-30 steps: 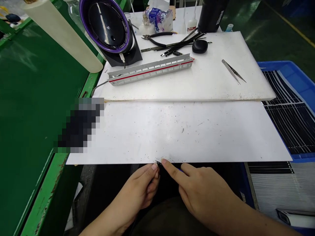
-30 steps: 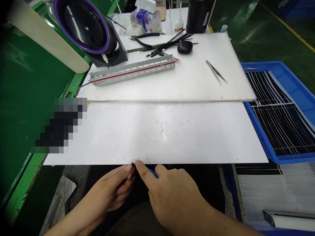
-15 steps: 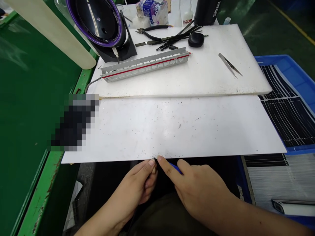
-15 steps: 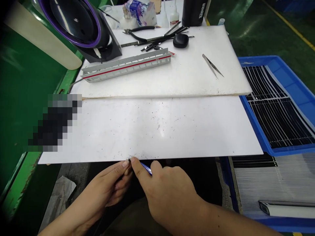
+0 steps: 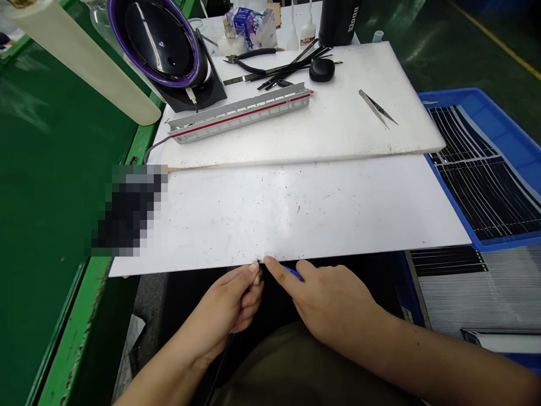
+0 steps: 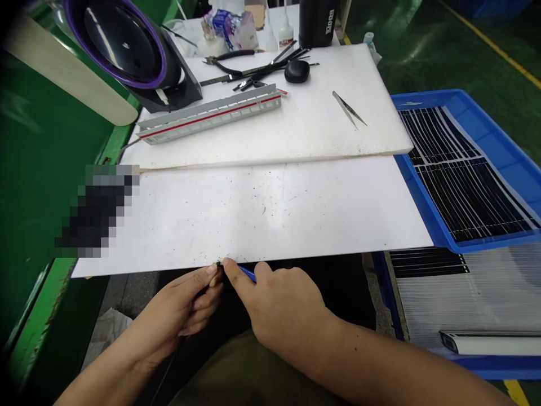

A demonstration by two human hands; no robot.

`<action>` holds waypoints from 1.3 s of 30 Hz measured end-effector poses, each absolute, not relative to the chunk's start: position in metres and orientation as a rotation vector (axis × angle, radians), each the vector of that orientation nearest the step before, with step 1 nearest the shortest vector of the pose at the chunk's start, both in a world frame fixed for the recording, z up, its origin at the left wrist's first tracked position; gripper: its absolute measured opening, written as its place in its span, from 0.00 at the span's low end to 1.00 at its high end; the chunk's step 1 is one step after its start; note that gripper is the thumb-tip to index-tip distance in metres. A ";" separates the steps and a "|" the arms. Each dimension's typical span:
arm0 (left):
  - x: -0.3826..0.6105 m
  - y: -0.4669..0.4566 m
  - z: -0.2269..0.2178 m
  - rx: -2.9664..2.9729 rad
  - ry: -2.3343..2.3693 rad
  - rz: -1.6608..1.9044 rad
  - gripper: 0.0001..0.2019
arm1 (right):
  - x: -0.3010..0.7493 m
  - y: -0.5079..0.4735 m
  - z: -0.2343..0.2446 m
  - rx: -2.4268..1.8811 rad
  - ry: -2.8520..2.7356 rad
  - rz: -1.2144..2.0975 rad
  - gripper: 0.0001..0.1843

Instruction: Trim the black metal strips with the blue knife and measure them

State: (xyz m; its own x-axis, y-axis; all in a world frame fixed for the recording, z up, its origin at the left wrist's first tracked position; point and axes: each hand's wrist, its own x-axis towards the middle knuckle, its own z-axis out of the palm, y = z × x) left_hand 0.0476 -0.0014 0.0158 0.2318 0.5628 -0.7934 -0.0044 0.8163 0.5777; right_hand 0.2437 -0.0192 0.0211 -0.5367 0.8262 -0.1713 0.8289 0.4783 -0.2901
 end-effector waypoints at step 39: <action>0.036 0.007 0.017 0.570 1.248 0.313 0.21 | 0.244 -0.021 0.024 1.549 2.658 -0.675 0.37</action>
